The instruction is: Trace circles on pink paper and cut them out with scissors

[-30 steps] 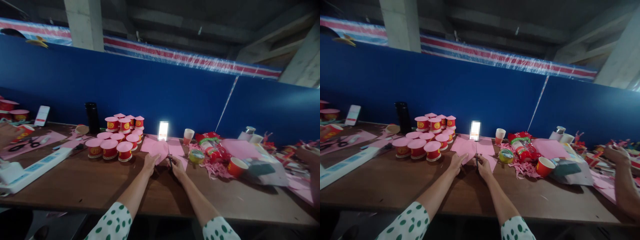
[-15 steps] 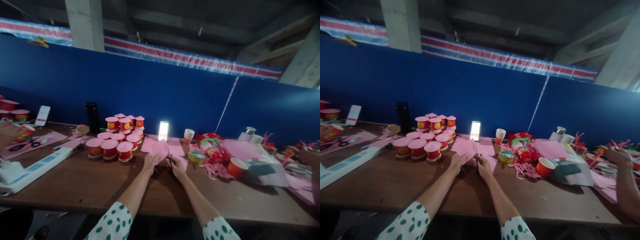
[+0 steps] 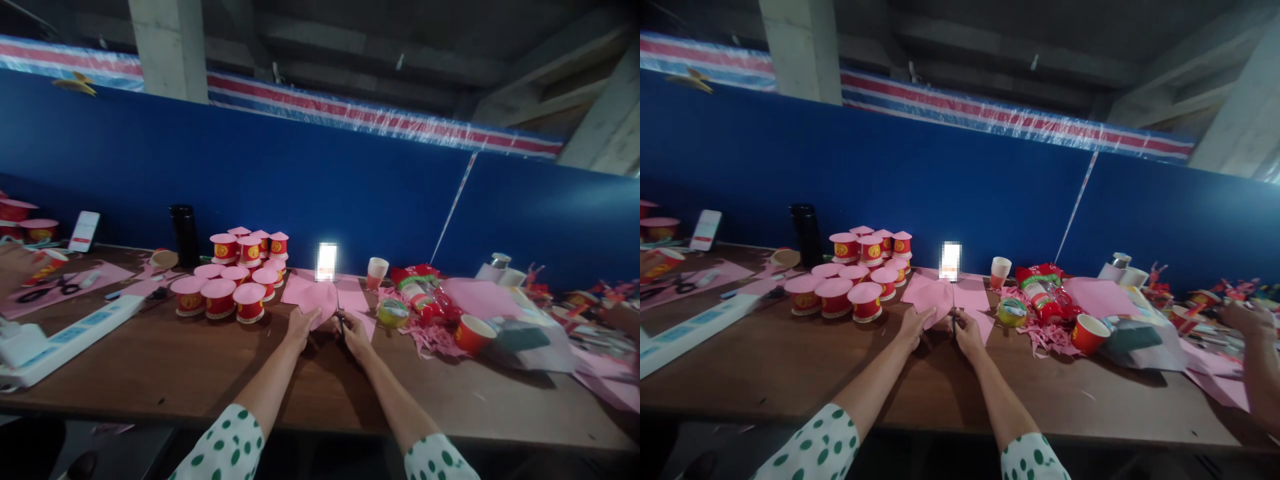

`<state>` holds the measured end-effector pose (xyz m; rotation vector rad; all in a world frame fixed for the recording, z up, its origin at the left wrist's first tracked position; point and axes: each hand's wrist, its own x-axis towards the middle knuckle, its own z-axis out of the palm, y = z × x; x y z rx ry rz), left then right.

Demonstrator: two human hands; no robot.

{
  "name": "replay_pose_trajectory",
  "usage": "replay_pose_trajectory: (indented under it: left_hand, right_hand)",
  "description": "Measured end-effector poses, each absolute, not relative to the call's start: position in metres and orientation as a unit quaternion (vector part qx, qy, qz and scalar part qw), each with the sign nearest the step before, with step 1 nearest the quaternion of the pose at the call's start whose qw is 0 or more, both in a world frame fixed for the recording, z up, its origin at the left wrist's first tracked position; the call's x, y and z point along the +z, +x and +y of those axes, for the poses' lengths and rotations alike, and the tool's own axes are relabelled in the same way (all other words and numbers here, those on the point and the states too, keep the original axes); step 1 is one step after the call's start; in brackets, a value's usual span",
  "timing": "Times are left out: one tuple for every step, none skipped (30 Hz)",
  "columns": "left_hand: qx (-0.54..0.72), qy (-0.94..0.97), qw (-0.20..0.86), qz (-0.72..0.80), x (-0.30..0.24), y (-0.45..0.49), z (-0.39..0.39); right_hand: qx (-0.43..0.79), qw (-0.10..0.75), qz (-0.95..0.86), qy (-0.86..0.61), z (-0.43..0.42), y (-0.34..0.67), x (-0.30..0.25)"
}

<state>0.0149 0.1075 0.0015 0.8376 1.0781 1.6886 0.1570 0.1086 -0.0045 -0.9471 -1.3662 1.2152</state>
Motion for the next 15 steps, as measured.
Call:
replay_pose_trajectory:
  left_hand:
    - [0.686,0.344,0.466,0.440,0.0022,0.0150,0.1070]
    - [0.685,0.346,0.465,0.441,0.0027,0.0153,0.1067]
    - [0.684,0.348,0.463,0.443,0.0030,0.0155,0.1064]
    - [0.684,0.347,0.462,0.445,0.0033,0.0158,0.1064]
    - [0.686,0.345,0.460,0.445,0.0034,0.0161,0.1064]
    - [0.689,0.342,0.461,0.443,0.0034,0.0165,0.1065]
    - [0.691,0.339,0.464,0.439,0.0034,0.0167,0.1067]
    - [0.693,0.336,0.467,0.434,0.0033,0.0169,0.1069]
    - [0.694,0.334,0.469,0.432,0.0032,0.0170,0.1072]
    - [0.695,0.332,0.470,0.431,0.0032,0.0170,0.1074]
    - [0.695,0.331,0.469,0.433,0.0030,0.0170,0.1076]
    - [0.696,0.329,0.467,0.436,0.0029,0.0169,0.1078]
    - [0.697,0.328,0.464,0.437,0.0027,0.0168,0.1080]
    - [0.699,0.327,0.462,0.437,0.0024,0.0166,0.1083]
    - [0.699,0.328,0.463,0.436,0.0020,0.0165,0.1086]
  right_hand:
    - [0.506,0.515,-0.568,-0.395,0.1087,0.1568,-0.0044]
    - [0.505,0.516,-0.568,-0.395,0.1088,0.1565,-0.0043]
    - [0.504,0.517,-0.568,-0.396,0.1089,0.1564,-0.0043]
    - [0.502,0.517,-0.569,-0.397,0.1088,0.1563,-0.0042]
    - [0.500,0.516,-0.570,-0.397,0.1087,0.1563,-0.0041]
    - [0.499,0.516,-0.572,-0.397,0.1085,0.1564,-0.0039]
    - [0.499,0.517,-0.573,-0.395,0.1083,0.1567,-0.0039]
    - [0.498,0.517,-0.575,-0.393,0.1081,0.1570,-0.0038]
    - [0.499,0.516,-0.576,-0.390,0.1080,0.1573,-0.0039]
    - [0.500,0.515,-0.578,-0.387,0.1081,0.1577,-0.0041]
    - [0.501,0.514,-0.580,-0.385,0.1083,0.1580,-0.0045]
    - [0.502,0.512,-0.582,-0.384,0.1086,0.1583,-0.0050]
    - [0.502,0.511,-0.583,-0.384,0.1090,0.1585,-0.0055]
    - [0.501,0.511,-0.584,-0.384,0.1094,0.1586,-0.0060]
    - [0.499,0.512,-0.584,-0.385,0.1098,0.1587,-0.0065]
